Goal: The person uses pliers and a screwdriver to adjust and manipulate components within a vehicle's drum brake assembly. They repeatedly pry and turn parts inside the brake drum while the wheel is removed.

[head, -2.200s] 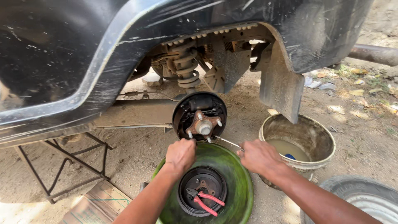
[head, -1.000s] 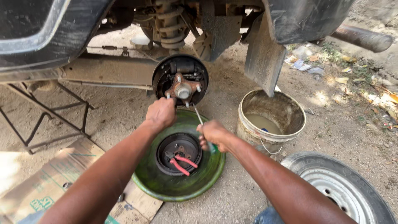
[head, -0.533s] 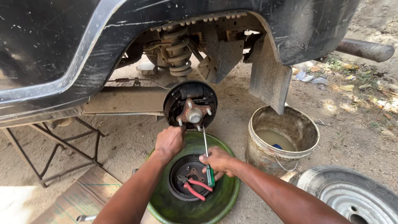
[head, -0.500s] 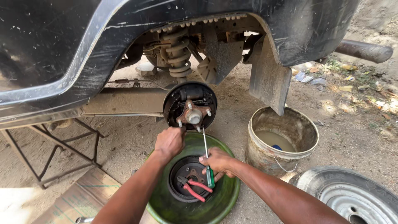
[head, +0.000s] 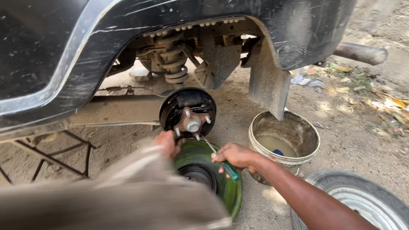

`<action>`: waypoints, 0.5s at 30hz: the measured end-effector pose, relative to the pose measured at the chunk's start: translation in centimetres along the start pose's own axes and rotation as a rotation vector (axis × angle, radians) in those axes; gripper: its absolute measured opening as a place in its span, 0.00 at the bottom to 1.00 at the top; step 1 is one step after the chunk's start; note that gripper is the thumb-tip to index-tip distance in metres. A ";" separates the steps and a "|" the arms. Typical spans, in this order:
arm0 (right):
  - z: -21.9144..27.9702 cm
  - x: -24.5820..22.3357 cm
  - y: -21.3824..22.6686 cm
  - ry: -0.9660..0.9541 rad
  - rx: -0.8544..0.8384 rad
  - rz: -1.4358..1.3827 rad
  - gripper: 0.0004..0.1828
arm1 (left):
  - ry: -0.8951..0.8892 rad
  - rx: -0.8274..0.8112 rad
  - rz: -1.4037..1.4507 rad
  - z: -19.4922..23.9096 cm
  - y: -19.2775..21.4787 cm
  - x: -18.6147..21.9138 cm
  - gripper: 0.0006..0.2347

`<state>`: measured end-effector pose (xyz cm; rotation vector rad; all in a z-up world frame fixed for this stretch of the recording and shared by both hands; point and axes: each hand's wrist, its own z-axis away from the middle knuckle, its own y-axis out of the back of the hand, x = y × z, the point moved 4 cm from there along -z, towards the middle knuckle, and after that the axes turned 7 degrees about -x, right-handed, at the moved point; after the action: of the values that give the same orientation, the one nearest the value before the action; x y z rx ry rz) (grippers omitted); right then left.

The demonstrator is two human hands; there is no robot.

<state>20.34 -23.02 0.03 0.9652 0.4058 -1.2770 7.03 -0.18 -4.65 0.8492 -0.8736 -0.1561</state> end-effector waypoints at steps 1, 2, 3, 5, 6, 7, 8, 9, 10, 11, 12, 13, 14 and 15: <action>-0.1 -0.1 -0.1 0.011 0.006 -0.003 0.24 | -0.060 0.097 -0.087 0.3 0.2 0.3 0.12; -0.1 -0.1 -0.3 0.022 0.012 -0.007 0.24 | -0.122 0.193 -0.172 1.1 0.2 0.4 0.14; -0.1 0.0 -0.5 0.029 0.016 -0.016 0.24 | -0.182 0.290 -0.251 1.9 0.1 0.7 0.17; 0.0 0.0 -0.7 0.045 0.027 -0.029 0.25 | -0.186 0.292 -0.271 2.7 0.4 1.0 0.17; 0.2 -0.1 -0.6 0.034 0.040 -0.009 0.25 | -0.189 0.296 -0.279 2.9 0.6 1.5 0.18; 0.4 -0.1 -0.9 0.024 0.045 0.008 0.25 | -0.184 0.290 -0.269 3.2 0.7 1.7 0.18; 0.5 -0.2 -1.1 0.013 0.051 0.025 0.26 | -0.178 0.284 -0.259 3.3 0.8 1.8 0.17; 0.6 -0.2 -1.3 0.014 0.056 0.027 0.26 | -0.169 0.276 -0.248 3.5 0.8 1.8 0.17; 0.7 -0.3 -1.4 0.014 0.061 0.029 0.26 | -0.182 0.284 -0.249 3.5 0.7 1.9 0.17; 0.7 -0.4 -1.5 0.015 0.066 0.033 0.27 | -0.194 0.294 -0.250 3.4 0.8 1.9 0.18; 0.6 -0.4 -1.7 0.006 0.066 0.010 0.27 | -0.206 0.304 -0.250 3.4 0.9 1.9 0.18; 0.5 -0.3 -2.0 -0.001 0.065 -0.014 0.27 | -0.197 0.301 -0.248 3.3 0.9 1.8 0.18; 0.4 -0.3 -2.3 -0.009 0.065 -0.038 0.27 | -0.187 0.297 -0.246 3.2 0.8 1.7 0.18; 0.2 -0.3 -2.5 -0.002 0.065 -0.066 0.26 | -0.178 0.291 -0.246 3.1 0.8 1.7 0.18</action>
<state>17.89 -22.95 -0.63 1.0118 0.3992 -1.3575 5.74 -2.23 -1.98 1.2302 -0.9703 -0.3291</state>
